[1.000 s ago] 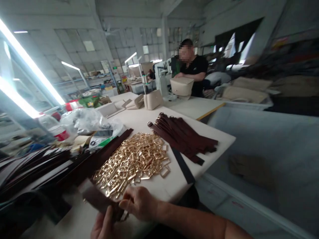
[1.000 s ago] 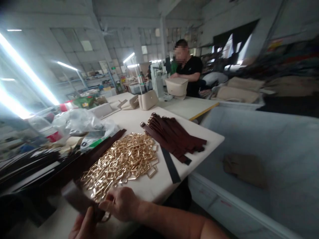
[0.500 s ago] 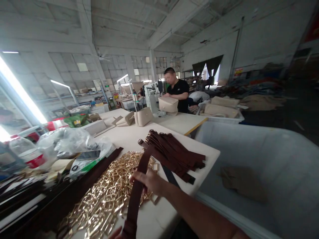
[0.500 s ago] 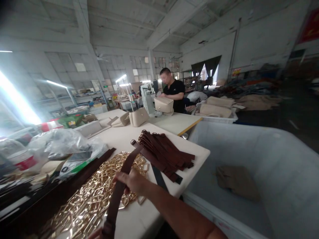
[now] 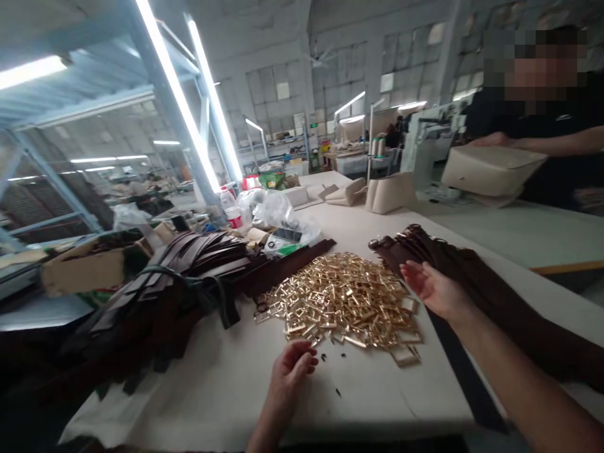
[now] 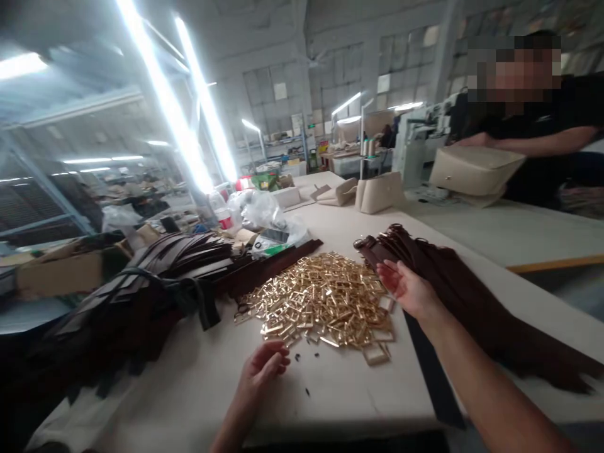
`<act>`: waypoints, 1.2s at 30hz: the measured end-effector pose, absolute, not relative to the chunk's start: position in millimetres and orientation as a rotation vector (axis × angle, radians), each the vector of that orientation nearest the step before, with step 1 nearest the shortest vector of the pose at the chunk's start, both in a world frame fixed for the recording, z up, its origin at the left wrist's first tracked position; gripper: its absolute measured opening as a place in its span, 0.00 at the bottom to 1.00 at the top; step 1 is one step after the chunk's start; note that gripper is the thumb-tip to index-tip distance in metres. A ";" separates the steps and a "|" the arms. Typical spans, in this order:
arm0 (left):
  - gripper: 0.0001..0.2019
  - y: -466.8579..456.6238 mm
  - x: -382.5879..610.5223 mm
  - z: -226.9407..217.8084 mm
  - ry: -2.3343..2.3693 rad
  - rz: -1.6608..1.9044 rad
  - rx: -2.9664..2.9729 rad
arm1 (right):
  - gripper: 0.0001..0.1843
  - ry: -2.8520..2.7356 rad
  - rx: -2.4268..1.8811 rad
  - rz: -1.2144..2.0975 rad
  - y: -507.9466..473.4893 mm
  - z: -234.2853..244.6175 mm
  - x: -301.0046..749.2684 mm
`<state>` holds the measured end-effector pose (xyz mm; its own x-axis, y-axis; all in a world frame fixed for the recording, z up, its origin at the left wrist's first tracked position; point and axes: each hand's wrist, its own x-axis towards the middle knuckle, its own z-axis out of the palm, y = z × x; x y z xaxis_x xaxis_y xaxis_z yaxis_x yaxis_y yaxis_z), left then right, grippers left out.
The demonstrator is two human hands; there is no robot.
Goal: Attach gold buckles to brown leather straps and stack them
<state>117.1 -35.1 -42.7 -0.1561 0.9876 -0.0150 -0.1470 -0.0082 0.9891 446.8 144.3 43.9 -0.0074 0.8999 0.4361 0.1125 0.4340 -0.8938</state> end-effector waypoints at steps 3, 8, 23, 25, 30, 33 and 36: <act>0.14 -20.7 102.2 -43.5 1.333 1.401 1.200 | 0.18 -1.303 -1.019 1.015 111.0 11.9 444.1; 0.11 31.1 58.9 -24.4 1.857 1.433 1.645 | 0.16 -1.703 -1.119 0.711 41.0 -32.0 439.9; 0.22 101.2 -1.4 -34.4 2.464 1.071 1.643 | 0.11 -2.106 -1.074 -0.062 10.5 -49.1 429.9; 0.22 102.0 -4.8 -33.7 2.477 1.055 1.610 | 0.11 -2.126 -1.083 -0.088 8.2 -44.5 427.7; 0.22 96.7 -7.9 -29.5 2.432 1.048 1.528 | 0.11 -2.162 -1.111 -0.119 5.9 -34.6 420.2; 0.19 90.6 -8.9 -27.4 2.361 1.098 1.469 | 0.11 -2.197 -1.110 -0.118 5.3 -31.8 417.7; 0.14 86.8 -6.7 -23.7 2.230 1.201 1.366 | 0.11 -2.216 -1.111 -0.117 4.8 -31.1 417.3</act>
<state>-6.7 86.8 -23.7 -0.5227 0.8317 0.1873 0.6140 0.2148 0.7595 417.3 4.8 -31.1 -0.4309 0.6869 0.5852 0.7446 0.6370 -0.1995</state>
